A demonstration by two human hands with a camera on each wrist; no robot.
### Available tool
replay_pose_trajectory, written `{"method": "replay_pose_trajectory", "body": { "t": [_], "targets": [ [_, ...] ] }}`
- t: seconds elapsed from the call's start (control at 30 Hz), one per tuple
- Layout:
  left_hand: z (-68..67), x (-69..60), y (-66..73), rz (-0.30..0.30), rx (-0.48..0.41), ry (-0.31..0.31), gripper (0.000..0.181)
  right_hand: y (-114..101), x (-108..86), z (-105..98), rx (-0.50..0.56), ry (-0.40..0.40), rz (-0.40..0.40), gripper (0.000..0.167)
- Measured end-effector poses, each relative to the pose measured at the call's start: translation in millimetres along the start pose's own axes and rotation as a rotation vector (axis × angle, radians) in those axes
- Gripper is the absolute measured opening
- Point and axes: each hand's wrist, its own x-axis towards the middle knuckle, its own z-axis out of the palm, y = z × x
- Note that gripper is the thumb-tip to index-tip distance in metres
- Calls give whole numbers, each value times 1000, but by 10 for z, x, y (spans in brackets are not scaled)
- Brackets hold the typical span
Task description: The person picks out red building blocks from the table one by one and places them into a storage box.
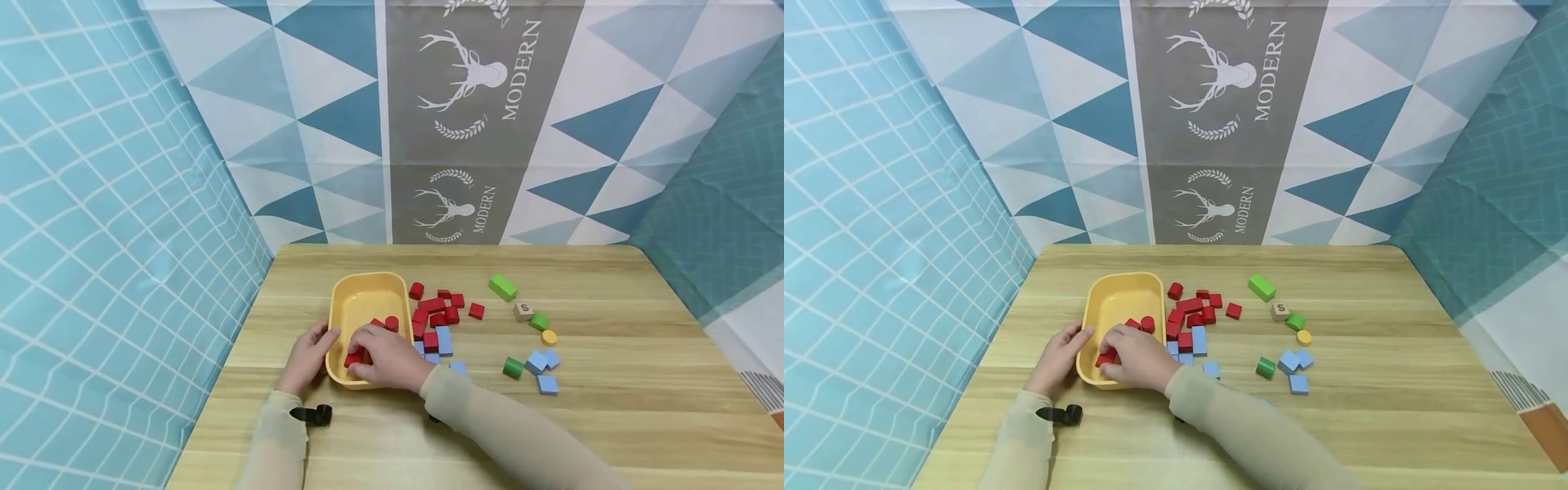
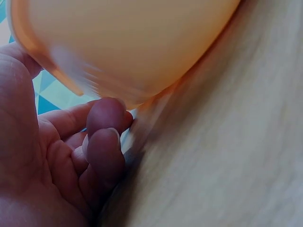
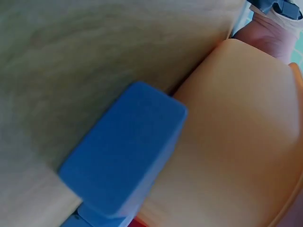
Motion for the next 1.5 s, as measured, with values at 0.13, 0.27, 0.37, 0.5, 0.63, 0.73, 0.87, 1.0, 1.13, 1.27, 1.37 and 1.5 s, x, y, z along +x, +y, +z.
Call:
{"method": "replay_pose_trajectory", "body": {
  "t": [0.13,0.27,0.37,0.5,0.63,0.73,0.87,1.0,1.13,1.27,1.37,1.5],
  "targets": [
    [-1,0,4,-2,-1,-6,67,3,3,3,3,-8,8,18],
    [3,-11,10,-8,7,0,67,21,27,24,9,-11,1,15],
    [5,-21,27,-11,16,5,67,25,37,30,23,-12,6,13],
    [10,-26,52,-12,14,4,68,24,40,21,37,-15,20,12],
    [11,-30,56,-17,14,1,70,23,43,18,40,-19,25,12],
    [10,-30,58,-22,18,3,70,23,47,18,35,-20,23,12],
    [14,-21,51,-18,26,10,69,17,36,8,34,-5,0,12],
    [20,-19,43,-9,31,19,67,25,-4,-38,67,48,-48,11],
    [31,-23,50,-11,26,25,67,124,-72,-198,115,138,-40,10],
    [37,-22,55,-13,27,25,67,428,-151,-448,47,254,78,13],
    [38,-19,50,-14,28,22,67,730,-243,-603,-117,289,235,16],
    [31,-22,51,-21,27,21,67,1051,-395,-698,-288,213,411,21]
  ]
}}
